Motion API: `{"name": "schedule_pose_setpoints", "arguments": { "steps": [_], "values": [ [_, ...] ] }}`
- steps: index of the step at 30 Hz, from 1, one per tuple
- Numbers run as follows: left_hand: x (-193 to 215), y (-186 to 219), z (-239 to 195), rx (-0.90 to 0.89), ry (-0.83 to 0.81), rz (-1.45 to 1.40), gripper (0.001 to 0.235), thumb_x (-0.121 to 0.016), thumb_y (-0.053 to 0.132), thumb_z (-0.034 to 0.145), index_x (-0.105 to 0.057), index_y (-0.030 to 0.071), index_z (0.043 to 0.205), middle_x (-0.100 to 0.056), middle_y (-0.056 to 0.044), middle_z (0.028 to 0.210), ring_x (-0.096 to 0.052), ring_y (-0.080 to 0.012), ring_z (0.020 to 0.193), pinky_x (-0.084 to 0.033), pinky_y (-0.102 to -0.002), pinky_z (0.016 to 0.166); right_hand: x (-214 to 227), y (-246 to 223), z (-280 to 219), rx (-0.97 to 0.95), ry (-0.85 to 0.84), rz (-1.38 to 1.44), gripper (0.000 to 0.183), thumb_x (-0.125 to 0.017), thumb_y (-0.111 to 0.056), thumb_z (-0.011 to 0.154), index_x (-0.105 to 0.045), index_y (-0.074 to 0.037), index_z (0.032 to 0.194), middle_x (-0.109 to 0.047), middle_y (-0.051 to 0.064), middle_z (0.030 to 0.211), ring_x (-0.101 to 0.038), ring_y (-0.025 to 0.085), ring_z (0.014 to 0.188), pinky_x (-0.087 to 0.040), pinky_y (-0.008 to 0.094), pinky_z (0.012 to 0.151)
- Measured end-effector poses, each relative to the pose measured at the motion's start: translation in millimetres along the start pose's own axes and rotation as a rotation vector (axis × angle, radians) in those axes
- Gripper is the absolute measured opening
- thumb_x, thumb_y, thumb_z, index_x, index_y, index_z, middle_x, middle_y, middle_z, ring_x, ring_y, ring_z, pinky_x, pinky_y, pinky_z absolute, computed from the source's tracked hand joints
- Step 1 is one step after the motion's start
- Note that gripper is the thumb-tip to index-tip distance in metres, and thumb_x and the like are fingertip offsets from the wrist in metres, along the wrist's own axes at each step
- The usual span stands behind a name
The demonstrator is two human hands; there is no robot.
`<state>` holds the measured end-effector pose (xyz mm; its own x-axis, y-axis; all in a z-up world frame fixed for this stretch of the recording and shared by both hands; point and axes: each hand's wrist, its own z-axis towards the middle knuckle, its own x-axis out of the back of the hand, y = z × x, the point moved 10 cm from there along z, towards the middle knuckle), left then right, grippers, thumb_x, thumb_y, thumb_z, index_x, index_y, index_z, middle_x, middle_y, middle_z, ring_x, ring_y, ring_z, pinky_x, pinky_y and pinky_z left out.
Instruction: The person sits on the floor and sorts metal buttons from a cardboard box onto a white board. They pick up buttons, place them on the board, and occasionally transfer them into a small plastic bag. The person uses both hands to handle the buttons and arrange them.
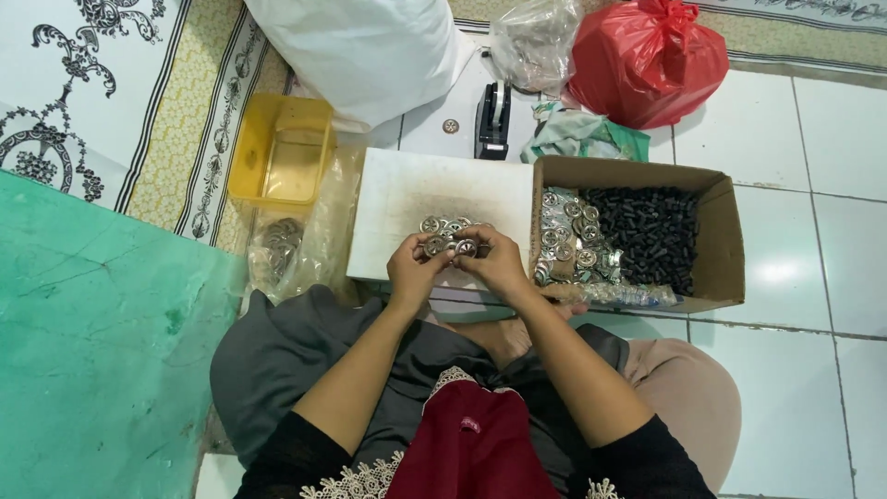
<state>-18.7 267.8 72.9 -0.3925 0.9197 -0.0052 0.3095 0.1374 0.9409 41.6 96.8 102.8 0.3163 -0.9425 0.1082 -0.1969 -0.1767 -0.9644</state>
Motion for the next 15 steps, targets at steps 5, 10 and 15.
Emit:
{"name": "schedule_pose_setpoints", "arguments": {
  "steps": [5, 10, 15],
  "values": [
    [-1.4, 6.0, 1.1, 0.007, 0.012, 0.029, 0.045, -0.091, 0.009, 0.074, -0.071, 0.003, 0.114, -0.076, -0.021, 0.092, -0.075, -0.0241, 0.076, -0.065, -0.031, 0.066, 5.4, -7.1, 0.5, 0.015, 0.065, -0.109, 0.054, -0.092, 0.002, 0.062, -0.077, -0.009, 0.112, -0.069, 0.015, 0.091, -0.073, 0.023, 0.079, -0.065, 0.032, 0.067],
    [-3.2, -4.7, 12.8, -0.018, 0.012, 0.072, 0.025, -0.086, 0.021, 0.085, -0.075, 0.01, 0.105, -0.077, -0.012, 0.086, -0.074, -0.0179, 0.07, -0.065, -0.029, 0.06, 10.5, 3.2, 3.6, -0.039, 0.147, -0.064, 0.035, -0.088, 0.0, 0.068, -0.078, -0.006, 0.101, -0.072, 0.014, 0.077, -0.07, 0.018, 0.062, -0.063, 0.027, 0.053],
    [-4.0, 9.4, 10.6, -0.044, -0.007, 0.23, 0.039, -0.089, 0.021, 0.08, -0.076, 0.013, 0.115, -0.078, -0.014, 0.106, -0.074, -0.0304, 0.105, -0.06, -0.04, 0.092, 18.5, -8.9, 5.9, -0.035, 0.197, -0.059, 0.028, -0.089, -0.006, 0.074, -0.077, -0.004, 0.1, -0.074, 0.017, 0.076, -0.07, 0.018, 0.062, -0.062, 0.031, 0.052]
  ]
}}
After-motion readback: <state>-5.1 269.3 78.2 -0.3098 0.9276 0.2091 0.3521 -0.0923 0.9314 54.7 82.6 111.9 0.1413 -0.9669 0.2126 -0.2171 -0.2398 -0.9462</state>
